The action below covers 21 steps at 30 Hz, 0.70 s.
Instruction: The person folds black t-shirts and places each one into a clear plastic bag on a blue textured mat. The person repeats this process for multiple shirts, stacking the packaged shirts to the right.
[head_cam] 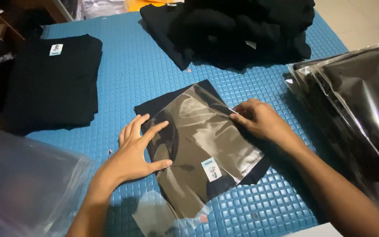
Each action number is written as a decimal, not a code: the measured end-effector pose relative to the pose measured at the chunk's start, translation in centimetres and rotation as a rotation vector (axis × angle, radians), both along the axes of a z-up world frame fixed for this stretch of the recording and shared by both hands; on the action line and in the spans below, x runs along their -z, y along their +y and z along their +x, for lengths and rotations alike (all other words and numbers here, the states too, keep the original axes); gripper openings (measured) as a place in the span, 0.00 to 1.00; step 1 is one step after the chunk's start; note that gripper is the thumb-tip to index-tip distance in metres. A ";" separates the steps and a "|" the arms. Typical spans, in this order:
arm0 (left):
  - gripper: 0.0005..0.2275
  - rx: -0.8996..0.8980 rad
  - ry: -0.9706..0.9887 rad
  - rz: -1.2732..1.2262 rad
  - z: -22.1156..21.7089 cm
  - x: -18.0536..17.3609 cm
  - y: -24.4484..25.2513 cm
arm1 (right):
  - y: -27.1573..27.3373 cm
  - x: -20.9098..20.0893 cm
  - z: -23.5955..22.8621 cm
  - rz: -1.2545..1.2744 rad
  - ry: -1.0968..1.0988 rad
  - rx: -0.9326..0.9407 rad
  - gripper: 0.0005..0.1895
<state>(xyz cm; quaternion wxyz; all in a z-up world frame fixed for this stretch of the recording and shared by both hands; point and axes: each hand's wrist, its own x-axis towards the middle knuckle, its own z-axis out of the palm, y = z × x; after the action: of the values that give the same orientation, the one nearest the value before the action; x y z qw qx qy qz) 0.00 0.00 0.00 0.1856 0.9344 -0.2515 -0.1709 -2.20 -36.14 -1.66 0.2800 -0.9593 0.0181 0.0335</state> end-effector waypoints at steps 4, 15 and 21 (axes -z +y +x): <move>0.45 -0.011 0.069 0.014 -0.1 -1.0 -0.3 | 0.2 -0.2 -0.7 0.059 -0.005 0.070 0.14; 0.47 -0.106 0.282 -0.124 -1.7 -4.8 -0.5 | 1.0 -3.5 -1.2 0.604 0.089 0.224 0.48; 0.43 -0.060 0.241 -0.068 -1.7 -4.8 -0.4 | -0.3 -2.9 -0.4 0.546 0.252 0.167 0.15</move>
<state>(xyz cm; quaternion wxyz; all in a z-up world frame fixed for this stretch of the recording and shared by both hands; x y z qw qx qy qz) -1.66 -0.36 4.84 0.2511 0.9073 -0.2049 -0.2679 -2.55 -36.43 1.27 0.5246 -0.8321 0.1218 0.1326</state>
